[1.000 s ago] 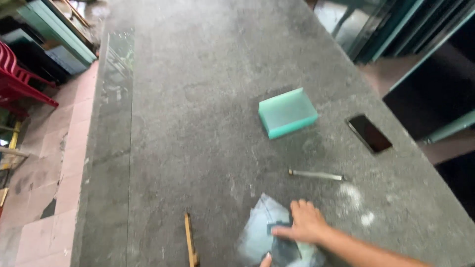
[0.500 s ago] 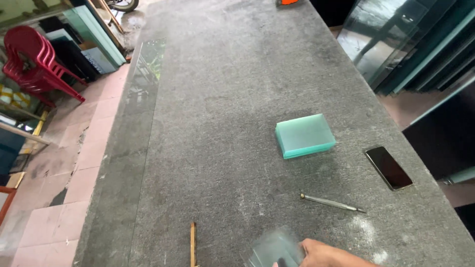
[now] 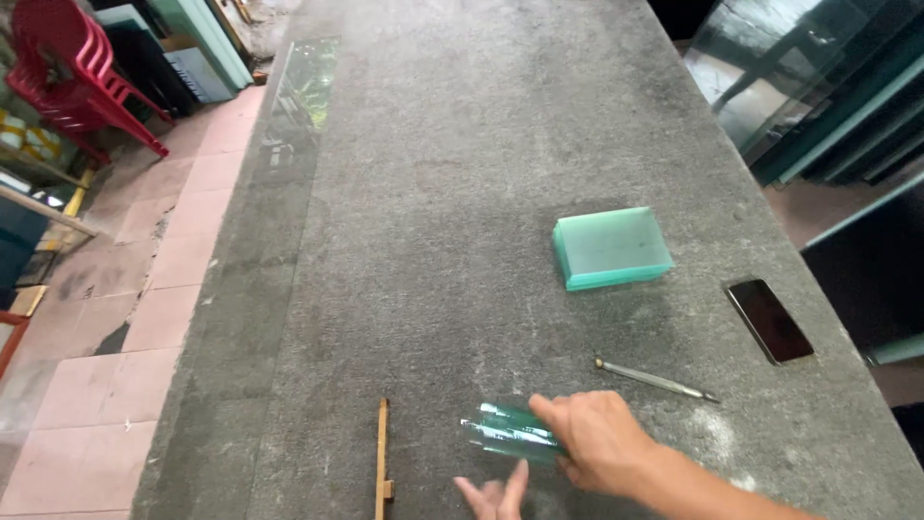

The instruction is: Cutting sheets of glass using a glass cutter and a ruler.

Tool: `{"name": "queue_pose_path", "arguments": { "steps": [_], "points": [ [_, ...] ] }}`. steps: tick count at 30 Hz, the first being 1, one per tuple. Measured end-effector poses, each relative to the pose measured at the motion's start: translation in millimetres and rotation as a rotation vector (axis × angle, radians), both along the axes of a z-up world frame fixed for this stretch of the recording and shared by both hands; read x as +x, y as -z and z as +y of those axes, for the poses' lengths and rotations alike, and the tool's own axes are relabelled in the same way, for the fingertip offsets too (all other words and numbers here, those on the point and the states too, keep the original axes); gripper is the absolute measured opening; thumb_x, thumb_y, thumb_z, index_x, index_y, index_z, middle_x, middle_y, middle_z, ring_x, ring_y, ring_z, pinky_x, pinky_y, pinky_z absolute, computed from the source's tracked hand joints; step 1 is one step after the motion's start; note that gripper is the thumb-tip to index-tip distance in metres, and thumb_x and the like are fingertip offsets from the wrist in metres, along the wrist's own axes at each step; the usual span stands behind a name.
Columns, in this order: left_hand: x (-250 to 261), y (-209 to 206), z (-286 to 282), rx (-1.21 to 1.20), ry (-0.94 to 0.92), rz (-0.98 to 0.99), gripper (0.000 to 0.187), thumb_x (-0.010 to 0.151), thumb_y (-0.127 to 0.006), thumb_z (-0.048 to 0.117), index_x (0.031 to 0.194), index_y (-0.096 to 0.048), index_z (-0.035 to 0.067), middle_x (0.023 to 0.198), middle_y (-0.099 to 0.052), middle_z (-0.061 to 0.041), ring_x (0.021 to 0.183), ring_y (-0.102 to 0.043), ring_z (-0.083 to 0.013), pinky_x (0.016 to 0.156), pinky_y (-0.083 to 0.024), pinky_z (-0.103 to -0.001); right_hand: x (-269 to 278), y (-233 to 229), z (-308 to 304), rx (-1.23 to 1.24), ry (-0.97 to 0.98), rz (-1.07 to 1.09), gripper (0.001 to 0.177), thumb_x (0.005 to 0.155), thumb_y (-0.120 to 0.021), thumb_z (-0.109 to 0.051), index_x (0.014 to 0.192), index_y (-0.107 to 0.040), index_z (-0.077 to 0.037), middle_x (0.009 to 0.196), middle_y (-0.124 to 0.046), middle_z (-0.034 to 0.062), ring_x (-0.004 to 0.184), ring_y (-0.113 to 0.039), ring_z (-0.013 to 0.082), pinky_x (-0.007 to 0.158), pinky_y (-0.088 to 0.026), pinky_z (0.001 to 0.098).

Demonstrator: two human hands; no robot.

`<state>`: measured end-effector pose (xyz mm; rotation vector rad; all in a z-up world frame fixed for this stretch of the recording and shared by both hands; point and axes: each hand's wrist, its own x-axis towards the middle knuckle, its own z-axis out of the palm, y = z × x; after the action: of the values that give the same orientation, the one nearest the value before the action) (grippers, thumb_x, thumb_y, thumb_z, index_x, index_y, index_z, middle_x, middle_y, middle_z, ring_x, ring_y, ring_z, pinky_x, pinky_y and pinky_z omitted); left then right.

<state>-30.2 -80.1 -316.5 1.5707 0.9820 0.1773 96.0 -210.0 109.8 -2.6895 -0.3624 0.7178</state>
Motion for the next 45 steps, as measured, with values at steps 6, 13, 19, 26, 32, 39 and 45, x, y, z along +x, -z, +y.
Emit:
{"name": "queue_pose_path", "arguments": {
  "steps": [6,13,19,26,32,39,45],
  "points": [
    [76.3,-216.5,81.2,0.231,0.420,-0.194,0.157,0.045,-0.101,0.023,0.164,0.001,0.009,0.160,-0.028,-0.029,0.145,-0.032,-0.0412,0.115,-0.029,-0.054,-0.6,40.7,-3.8,-0.162,-0.174,-0.229,0.043,0.073,-0.073,-0.010,0.113,-0.059,-0.014,0.095,-0.068,0.0079,0.094,-0.065,0.0315,0.079,-0.045,0.0484],
    [127.6,-217.8,83.6,0.151,0.942,-0.456,0.145,0.041,-0.109,0.029,0.155,-0.023,0.005,0.154,-0.034,-0.028,0.147,-0.034,-0.0389,0.117,-0.031,-0.047,-11.9,46.7,-11.2,-0.303,-0.118,-0.245,0.036,0.081,-0.069,-0.022,0.114,-0.060,-0.013,0.097,-0.066,0.0100,0.098,-0.062,0.0321,0.091,-0.039,0.0529],
    [122.6,-235.2,54.6,-0.056,0.968,-0.406,0.104,0.052,-0.102,0.017,0.143,-0.052,0.011,0.152,-0.051,-0.024,0.147,-0.044,-0.0334,0.117,-0.035,-0.044,-17.1,58.7,-21.7,-0.396,-0.055,-0.275,0.034,0.090,-0.070,-0.020,0.121,-0.057,-0.011,0.097,-0.066,0.0117,0.101,-0.061,0.0330,0.099,-0.036,0.0561],
    [128.2,-250.6,50.5,0.026,0.930,-0.264,0.103,0.051,-0.102,0.021,0.142,-0.053,0.015,0.155,-0.047,-0.021,0.144,-0.048,-0.0284,0.116,-0.039,-0.042,-48.9,6.1,-70.3,0.325,0.275,-0.482,0.101,0.064,-0.091,-0.021,0.147,-0.036,-0.009,0.162,-0.031,0.0223,0.143,-0.031,0.0395,0.114,-0.027,0.0485],
    [121.5,-246.9,40.3,-0.123,0.883,-0.176,0.119,0.052,-0.103,0.020,0.154,-0.042,0.017,0.159,-0.032,-0.016,0.149,-0.036,-0.0290,0.119,-0.029,-0.044,-87.5,125.1,-82.1,0.763,0.908,-0.423,0.112,0.062,-0.078,0.002,0.157,-0.020,-0.012,0.164,-0.028,0.0147,0.154,-0.024,0.0296,0.122,-0.017,0.0447],
    [122.6,-254.6,55.1,-0.045,0.950,-0.403,0.110,0.056,-0.102,0.019,0.149,-0.043,0.010,0.157,-0.044,-0.025,0.153,-0.030,-0.0345,0.120,-0.028,-0.047,-68.7,131.6,-18.9,0.925,0.781,-0.279,0.110,0.069,-0.079,0.003,0.157,-0.014,-0.005,0.166,-0.021,0.0151,0.155,-0.019,0.0269,0.122,-0.017,0.0422],
    [153.9,24.6,42.9,0.023,1.250,-0.300,0.106,0.064,-0.096,0.029,0.150,-0.037,0.013,0.152,-0.046,-0.023,0.147,-0.037,-0.0332,0.119,-0.021,-0.052,-73.1,153.0,-50.7,0.805,0.704,-0.244,0.077,0.080,-0.069,0.001,0.151,-0.039,-0.008,0.151,-0.053,0.0118,0.141,-0.049,0.0259,0.116,-0.035,0.0382]
  ]
}}
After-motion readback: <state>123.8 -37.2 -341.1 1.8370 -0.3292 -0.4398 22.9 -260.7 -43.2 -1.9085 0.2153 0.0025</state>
